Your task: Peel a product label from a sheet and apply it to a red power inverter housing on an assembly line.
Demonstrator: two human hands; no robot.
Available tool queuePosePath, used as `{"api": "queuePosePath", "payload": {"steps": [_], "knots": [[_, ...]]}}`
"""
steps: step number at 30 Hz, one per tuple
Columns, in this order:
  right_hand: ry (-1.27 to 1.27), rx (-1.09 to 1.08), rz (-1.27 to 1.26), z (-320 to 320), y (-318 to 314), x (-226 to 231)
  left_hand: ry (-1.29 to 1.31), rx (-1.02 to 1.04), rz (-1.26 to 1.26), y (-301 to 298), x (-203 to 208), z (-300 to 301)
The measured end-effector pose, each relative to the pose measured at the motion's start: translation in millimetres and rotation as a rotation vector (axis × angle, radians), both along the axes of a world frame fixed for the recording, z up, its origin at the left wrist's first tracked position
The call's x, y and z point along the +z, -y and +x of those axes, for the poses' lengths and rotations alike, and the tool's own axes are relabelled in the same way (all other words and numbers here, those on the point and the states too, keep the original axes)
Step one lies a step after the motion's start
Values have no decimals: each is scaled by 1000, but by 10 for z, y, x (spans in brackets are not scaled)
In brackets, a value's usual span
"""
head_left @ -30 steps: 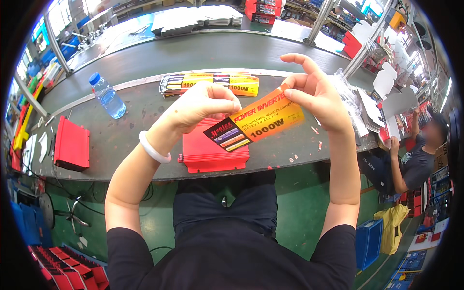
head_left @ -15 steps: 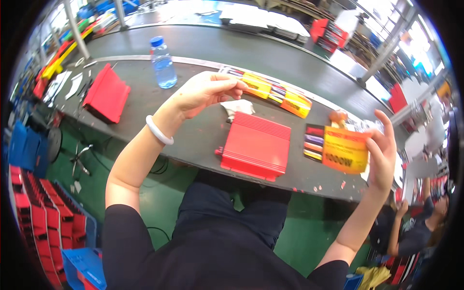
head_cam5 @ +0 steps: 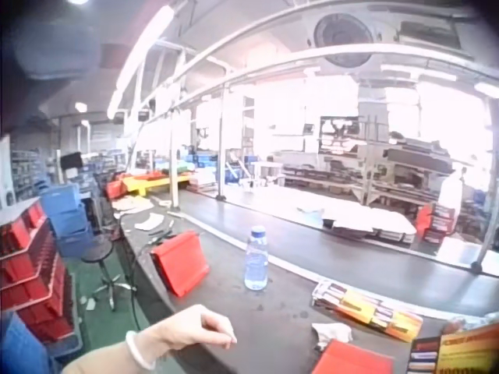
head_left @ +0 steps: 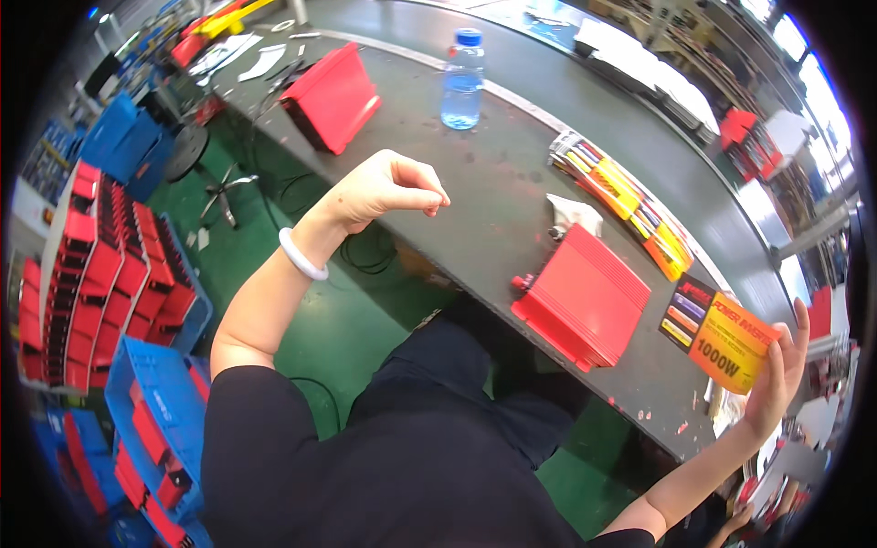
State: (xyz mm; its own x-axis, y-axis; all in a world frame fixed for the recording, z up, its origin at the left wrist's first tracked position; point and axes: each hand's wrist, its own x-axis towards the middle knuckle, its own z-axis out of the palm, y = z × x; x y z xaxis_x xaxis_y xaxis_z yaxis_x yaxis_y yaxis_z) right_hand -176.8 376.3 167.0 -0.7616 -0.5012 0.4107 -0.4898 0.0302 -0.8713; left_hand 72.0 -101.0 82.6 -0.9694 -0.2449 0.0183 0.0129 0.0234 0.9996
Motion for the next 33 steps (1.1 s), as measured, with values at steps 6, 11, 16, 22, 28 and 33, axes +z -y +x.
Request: {"api": "queuePosePath", "payload": {"steps": [6,11,16,22,28,33], "knots": [[-34,56,20,-99,120,-61,223,250,-301,160,-272,571],[-34,67,29,-169,101,-99,288,360,-194,182,-391,980],[-20,57,12,-117,173,-110,104,401,-82,38,-371,1107],[-26,64,11,-22,218,-84,74,507,-104,-12,-492,1058],[-32,64,5,-83,196,-109,72,511,-102,26,-648,1076],[-54,-10,0,80,25,-4,117,276,-132,189,-878,1090]]}}
